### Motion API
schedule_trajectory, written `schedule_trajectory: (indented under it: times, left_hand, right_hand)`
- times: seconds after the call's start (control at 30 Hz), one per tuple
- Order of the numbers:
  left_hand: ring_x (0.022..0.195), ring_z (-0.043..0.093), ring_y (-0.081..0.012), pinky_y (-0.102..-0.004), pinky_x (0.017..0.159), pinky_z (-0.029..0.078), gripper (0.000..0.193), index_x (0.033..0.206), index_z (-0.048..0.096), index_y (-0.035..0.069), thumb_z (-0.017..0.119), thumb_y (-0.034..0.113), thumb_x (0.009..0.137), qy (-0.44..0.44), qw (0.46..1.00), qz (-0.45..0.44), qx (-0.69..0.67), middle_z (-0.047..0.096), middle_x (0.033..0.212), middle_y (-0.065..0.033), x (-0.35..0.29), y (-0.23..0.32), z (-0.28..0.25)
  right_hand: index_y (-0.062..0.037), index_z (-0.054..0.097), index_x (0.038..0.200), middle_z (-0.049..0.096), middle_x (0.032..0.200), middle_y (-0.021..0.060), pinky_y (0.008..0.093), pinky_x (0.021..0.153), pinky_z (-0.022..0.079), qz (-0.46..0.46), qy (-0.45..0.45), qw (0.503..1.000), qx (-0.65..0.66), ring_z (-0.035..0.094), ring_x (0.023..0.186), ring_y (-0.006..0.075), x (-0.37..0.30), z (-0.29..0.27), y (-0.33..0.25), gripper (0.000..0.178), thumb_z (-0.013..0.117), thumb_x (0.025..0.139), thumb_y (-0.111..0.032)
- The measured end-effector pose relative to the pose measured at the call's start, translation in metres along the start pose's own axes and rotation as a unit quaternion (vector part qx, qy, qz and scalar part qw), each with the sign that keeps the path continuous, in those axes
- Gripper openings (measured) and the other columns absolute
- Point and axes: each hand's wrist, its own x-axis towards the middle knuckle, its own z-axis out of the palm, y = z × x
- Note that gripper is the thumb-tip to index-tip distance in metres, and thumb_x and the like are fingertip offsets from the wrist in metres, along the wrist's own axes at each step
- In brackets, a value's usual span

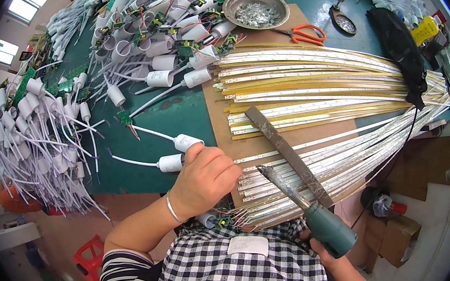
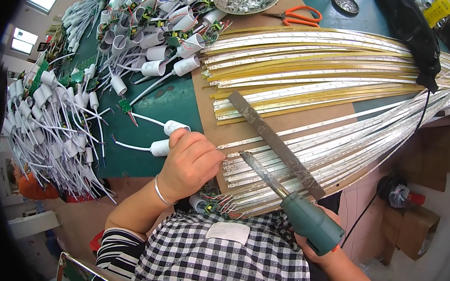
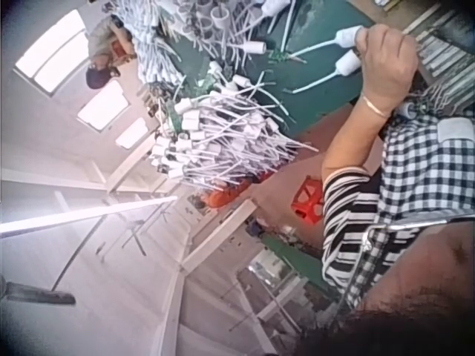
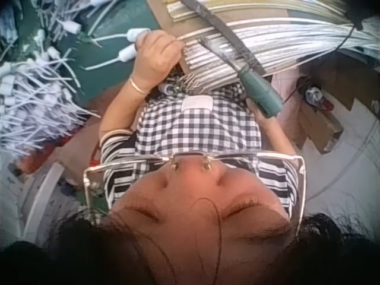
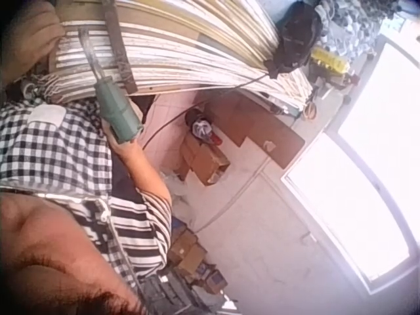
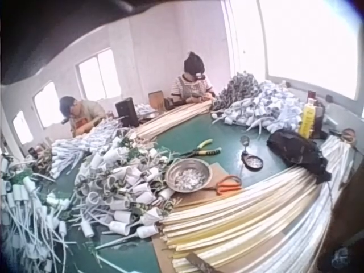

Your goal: The person solders wires to LED light strips with a soldering iron.

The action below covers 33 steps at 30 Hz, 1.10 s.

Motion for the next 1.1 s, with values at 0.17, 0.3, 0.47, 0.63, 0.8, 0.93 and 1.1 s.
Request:
schedule_trajectory:
  times: [0.17, 0.3, 0.47, 0.63, 0.8, 0.93, 1.1]
  left_hand:
    - [0.089, 0.055, -0.0194, -0.0389, 0.087, 0.036, 0.019, 0.09, 0.063, 0.011, 0.067, 0.012, 0.071, -0.023, 1.0, -0.001, 0.016, 0.057, 0.087, 0.0001, -0.002, 0.0, -0.002]
    - [0.089, 0.055, -0.0193, -0.0391, 0.086, 0.036, 0.018, 0.089, 0.063, 0.011, 0.067, 0.013, 0.071, -0.023, 1.0, 0.0, 0.017, 0.056, 0.084, 0.0001, -0.001, 0.0, -0.003]
    - [0.089, 0.055, -0.0188, -0.0391, 0.085, 0.036, 0.017, 0.088, 0.063, 0.011, 0.067, 0.013, 0.071, -0.022, 0.999, 0.003, 0.027, 0.056, 0.084, 0.0008, -0.001, 0.0, -0.003]
    - [0.089, 0.055, -0.0183, -0.0395, 0.086, 0.036, 0.017, 0.087, 0.063, 0.012, 0.068, 0.014, 0.071, -0.015, 0.999, 0.001, 0.04, 0.057, 0.085, 0.0019, 0.0, 0.0, -0.003]
    - [0.094, 0.054, -0.0196, -0.0394, 0.088, 0.034, 0.02, 0.086, 0.063, 0.013, 0.071, 0.014, 0.068, 0.004, 0.999, -0.028, 0.029, 0.057, 0.091, 0.0007, 0.0, 0.003, 0.001]
    - [0.096, 0.054, -0.0203, -0.0395, 0.088, 0.034, 0.02, 0.085, 0.063, 0.013, 0.071, 0.014, 0.068, 0.015, 0.999, -0.031, 0.029, 0.057, 0.094, 0.0, -0.001, 0.002, 0.004]
    - [0.096, 0.053, -0.0206, -0.0403, 0.089, 0.034, 0.02, 0.085, 0.063, 0.012, 0.072, 0.014, 0.068, 0.007, 0.999, -0.034, 0.03, 0.057, 0.094, -0.0001, -0.002, 0.002, 0.004]
  right_hand:
    - [-0.0025, 0.066, 0.094, 0.067, 0.09, 0.0124, 0.0359, 0.071, 0.052, -0.002, 0.013, 1.0, 0.007, 0.065, 0.078, 0.0312, -0.006, 0.002, 0.008, 0.021, 0.062, 0.074, -0.006]
    - [-0.0029, 0.066, 0.094, 0.067, 0.091, 0.0122, 0.0366, 0.072, 0.052, -0.001, 0.019, 1.0, -0.013, 0.065, 0.079, 0.0312, -0.006, 0.002, 0.009, 0.021, 0.063, 0.073, -0.006]
    - [-0.0031, 0.066, 0.094, 0.067, 0.09, 0.0115, 0.0366, 0.073, 0.052, 0.029, 0.019, 0.999, -0.012, 0.065, 0.079, 0.0312, -0.007, 0.002, 0.008, 0.021, 0.063, 0.074, -0.007]
    - [-0.003, 0.066, 0.095, 0.067, 0.09, 0.0116, 0.0369, 0.074, 0.052, 0.027, 0.022, 0.999, 0.001, 0.065, 0.08, 0.0316, -0.009, 0.002, 0.009, 0.021, 0.063, 0.075, -0.008]
    - [-0.0023, 0.066, 0.096, 0.067, 0.091, 0.0124, 0.0372, 0.075, 0.052, 0.022, 0.025, 0.999, -0.005, 0.065, 0.081, 0.0317, -0.007, 0.002, 0.007, 0.022, 0.063, 0.075, -0.008]
    - [-0.0019, 0.066, 0.097, 0.067, 0.091, 0.0129, 0.0372, 0.076, 0.052, 0.014, 0.018, 1.0, -0.009, 0.065, 0.081, 0.0317, -0.004, 0.001, 0.003, 0.022, 0.062, 0.076, -0.007]
    - [-0.0021, 0.066, 0.098, 0.067, 0.092, 0.0124, 0.0375, 0.076, 0.053, 0.007, -0.002, 1.0, -0.017, 0.065, 0.081, 0.0319, -0.002, 0.001, 0.001, 0.024, 0.062, 0.075, -0.006]
